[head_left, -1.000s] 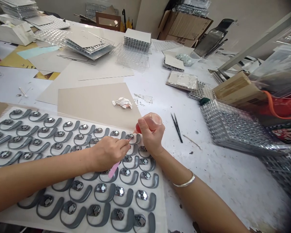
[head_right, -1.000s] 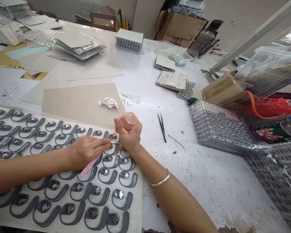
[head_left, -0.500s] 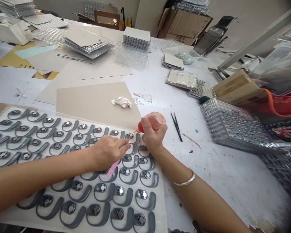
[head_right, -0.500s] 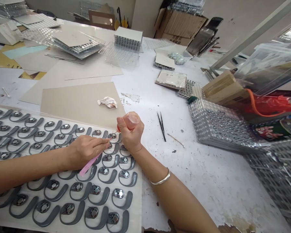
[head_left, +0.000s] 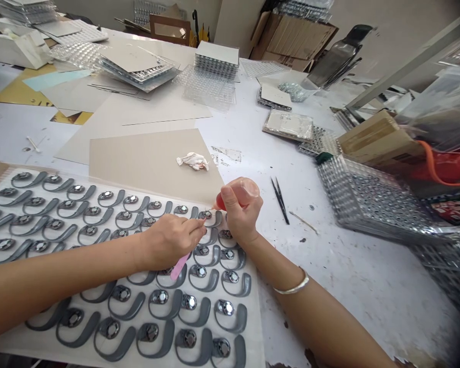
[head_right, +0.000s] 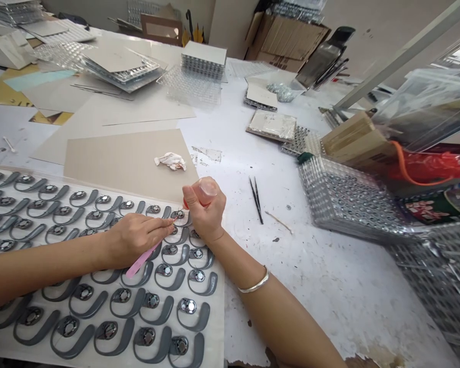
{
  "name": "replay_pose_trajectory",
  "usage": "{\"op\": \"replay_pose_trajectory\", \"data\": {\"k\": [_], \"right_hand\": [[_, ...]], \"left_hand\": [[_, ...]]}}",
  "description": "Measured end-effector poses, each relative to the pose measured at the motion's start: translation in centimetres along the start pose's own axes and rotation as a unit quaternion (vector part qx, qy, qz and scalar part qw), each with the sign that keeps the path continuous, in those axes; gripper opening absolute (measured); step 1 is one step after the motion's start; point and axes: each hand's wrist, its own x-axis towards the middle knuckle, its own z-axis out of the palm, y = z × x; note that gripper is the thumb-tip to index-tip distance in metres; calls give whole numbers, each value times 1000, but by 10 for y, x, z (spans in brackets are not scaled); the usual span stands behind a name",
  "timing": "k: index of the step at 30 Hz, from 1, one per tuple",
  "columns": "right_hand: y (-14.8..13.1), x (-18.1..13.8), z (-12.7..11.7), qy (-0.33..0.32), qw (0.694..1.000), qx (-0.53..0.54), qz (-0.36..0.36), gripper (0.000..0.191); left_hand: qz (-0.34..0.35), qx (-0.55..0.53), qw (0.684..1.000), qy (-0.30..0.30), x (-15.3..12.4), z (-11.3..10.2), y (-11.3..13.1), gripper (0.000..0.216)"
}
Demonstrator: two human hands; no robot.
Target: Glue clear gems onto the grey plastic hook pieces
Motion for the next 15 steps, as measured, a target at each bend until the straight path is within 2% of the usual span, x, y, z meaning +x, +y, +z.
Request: {"op": "replay_pose_trajectory", "data": {"k": [9,15], "right_hand": [[3,-1,0,-6,999,-3,-39,33],[5,-3,-1,8,999,-23,-37,30]], "left_hand": [[-10,-9,1000,10,3,-1,1,12],[-13,-23,1000,1,5,-5,0,16]]}}
